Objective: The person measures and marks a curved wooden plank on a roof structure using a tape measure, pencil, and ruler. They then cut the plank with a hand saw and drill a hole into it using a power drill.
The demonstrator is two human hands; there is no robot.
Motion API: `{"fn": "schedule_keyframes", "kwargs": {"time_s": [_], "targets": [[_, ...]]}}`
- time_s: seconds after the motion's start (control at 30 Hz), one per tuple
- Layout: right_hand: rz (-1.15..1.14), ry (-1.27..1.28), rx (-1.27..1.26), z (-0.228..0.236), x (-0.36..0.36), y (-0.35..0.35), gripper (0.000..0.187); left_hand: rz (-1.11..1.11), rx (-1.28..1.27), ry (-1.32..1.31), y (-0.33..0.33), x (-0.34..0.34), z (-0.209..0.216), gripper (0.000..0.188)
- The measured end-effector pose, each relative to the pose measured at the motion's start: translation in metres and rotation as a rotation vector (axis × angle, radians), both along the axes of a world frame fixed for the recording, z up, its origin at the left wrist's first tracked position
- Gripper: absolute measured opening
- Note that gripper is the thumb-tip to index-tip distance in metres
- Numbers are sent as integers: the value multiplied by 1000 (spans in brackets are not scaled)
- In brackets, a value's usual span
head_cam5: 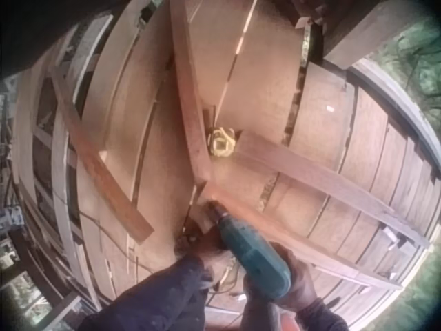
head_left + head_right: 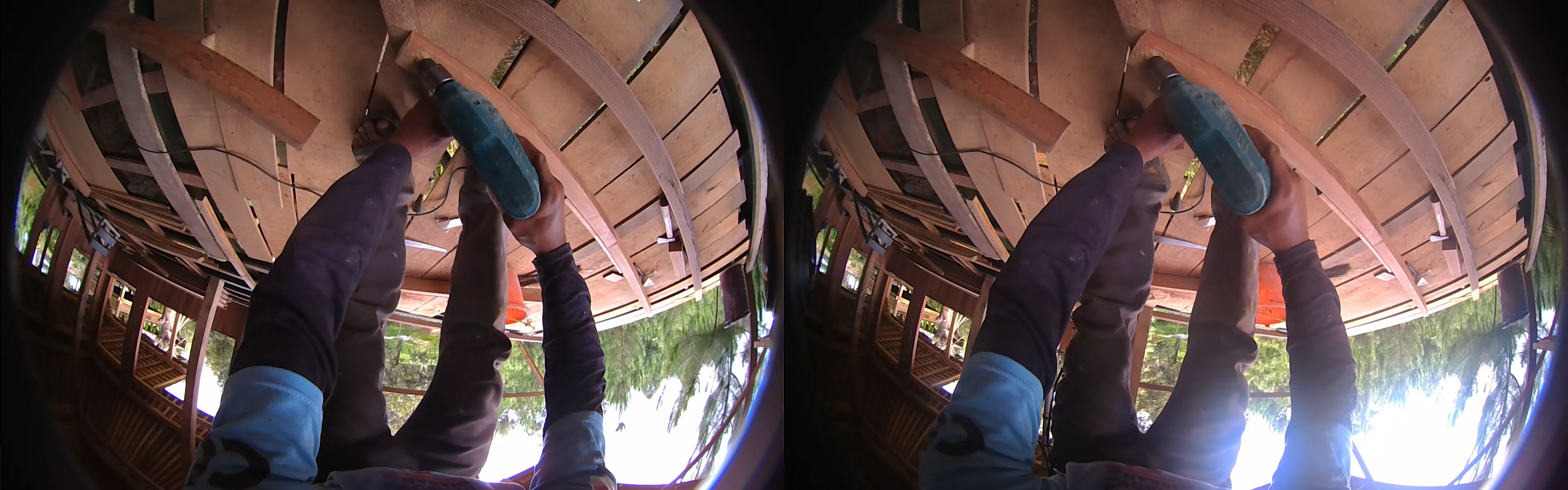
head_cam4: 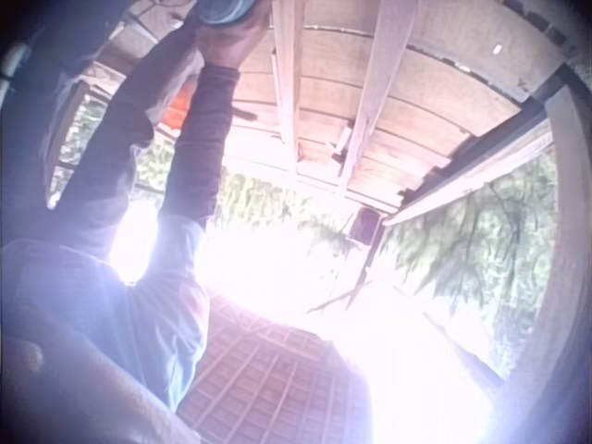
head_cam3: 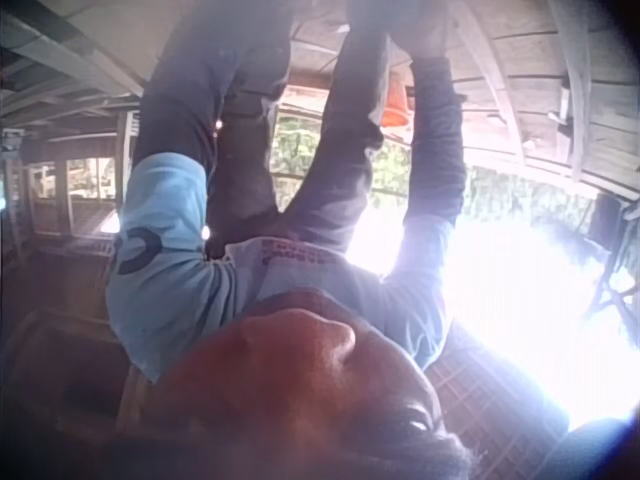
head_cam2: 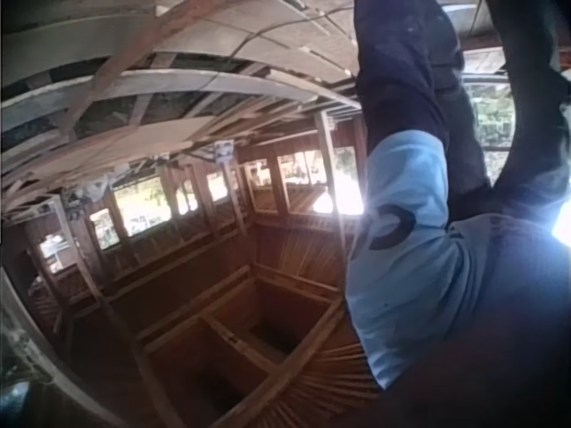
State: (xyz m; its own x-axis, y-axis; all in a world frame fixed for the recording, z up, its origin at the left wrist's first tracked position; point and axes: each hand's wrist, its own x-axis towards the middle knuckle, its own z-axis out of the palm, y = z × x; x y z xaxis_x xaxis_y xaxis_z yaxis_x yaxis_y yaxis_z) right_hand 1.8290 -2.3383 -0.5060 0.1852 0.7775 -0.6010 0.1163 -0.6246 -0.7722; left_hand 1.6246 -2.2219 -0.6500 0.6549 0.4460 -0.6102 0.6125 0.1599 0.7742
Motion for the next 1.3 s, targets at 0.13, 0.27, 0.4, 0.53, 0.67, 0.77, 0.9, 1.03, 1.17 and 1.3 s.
{"fn": "schedule_keyframes", "kwargs": {"time_s": [0.13, 0.27, 0.4, 0.53, 0.67, 0.77, 0.9, 1.03, 1.17, 1.3], "targets": [[7, 35, 18, -3, 3, 0, 79, -2, 48, -19, 5, 3, 3, 30], [-34, 129, 18, -8, 2, 0, 86, -73, 107, 31, 12, 5, 0, 29], [-24, 134, 13, -10, 3, -1, 91, -196, 153, 164, 13, 2, -5, 30], [-1, 118, 15, -6, 6, 5, 91, 500, -286, 70, -11, 10, 20, 29], [43, 74, 20, -9, 13, 2, 92, 1273, -969, -65, -1, 44, 87, 31], [70, 100, 2, -8, 13, 4, 94, 1257, -885, -79, 19, 69, 96, 34], [46, 166, 7, -11, 14, 6, 95, 1286, -955, -103, 37, 77, 75, 32], [-162, 408, -72, -23, 5, -13, 96, 1290, -958, -72, 34, 81, 73, 23], [43, 197, 19, -20, 7, -7, 97, 1295, -972, -98, 35, 76, 71, 20], [27, 162, 10, -19, 10, -11, 94, 1316, -948, -73, 35, 84, 76, 19]]}}
